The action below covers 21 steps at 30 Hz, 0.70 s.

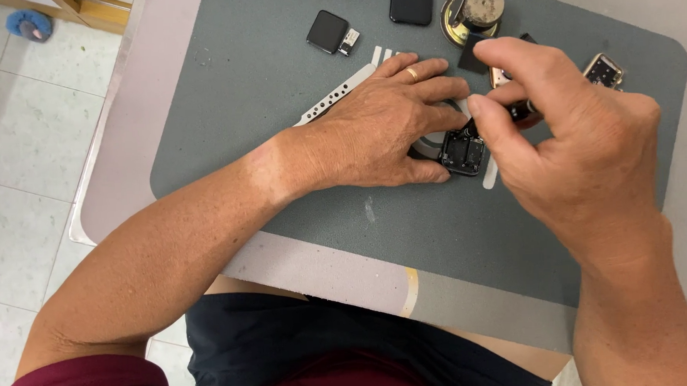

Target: Disassembling and cleaning the internal components of a smartwatch using a precision screwdriver and tweezers.

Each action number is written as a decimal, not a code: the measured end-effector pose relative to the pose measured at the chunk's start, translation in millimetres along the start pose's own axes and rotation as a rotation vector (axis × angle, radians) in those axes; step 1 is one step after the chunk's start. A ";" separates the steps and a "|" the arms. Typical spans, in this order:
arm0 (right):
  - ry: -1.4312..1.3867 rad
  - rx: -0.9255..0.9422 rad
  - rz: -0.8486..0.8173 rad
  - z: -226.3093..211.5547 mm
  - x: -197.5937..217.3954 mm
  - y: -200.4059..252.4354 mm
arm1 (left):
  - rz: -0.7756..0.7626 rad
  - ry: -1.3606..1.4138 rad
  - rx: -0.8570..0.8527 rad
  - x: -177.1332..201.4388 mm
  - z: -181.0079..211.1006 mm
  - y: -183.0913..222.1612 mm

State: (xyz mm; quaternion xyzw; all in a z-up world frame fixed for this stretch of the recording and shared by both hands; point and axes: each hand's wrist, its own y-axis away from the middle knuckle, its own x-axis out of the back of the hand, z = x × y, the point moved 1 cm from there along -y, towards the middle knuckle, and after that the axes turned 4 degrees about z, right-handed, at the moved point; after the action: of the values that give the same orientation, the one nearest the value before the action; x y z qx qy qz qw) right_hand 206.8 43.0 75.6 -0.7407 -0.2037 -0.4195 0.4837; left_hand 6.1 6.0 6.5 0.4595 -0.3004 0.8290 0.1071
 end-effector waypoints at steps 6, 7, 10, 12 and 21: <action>-0.026 0.118 0.011 -7.3 -3.0 -3.8 | 0.029 -0.081 -0.033 -7.2 -1.0 2.0; -0.026 0.117 0.011 -10.7 -4.3 -4.6 | 0.028 -0.081 -0.034 -7.5 0.5 2.5; -0.015 0.175 0.040 -17.6 -6.3 -5.3 | 0.024 -0.036 0.009 -7.8 2.8 2.2; -0.016 0.224 0.012 -18.2 -7.1 -3.5 | -0.019 -0.069 0.030 -7.7 2.1 1.7; -0.097 -0.028 -0.107 -11.7 8.6 -9.3 | 0.027 -0.037 0.015 -6.0 2.1 2.9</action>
State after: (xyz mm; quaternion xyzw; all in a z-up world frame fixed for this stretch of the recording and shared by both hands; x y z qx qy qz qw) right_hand 200.2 35.9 89.8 -0.7548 -0.2603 -0.4112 0.4397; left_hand 9.5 3.1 1.3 0.4716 -0.3024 0.8238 0.0868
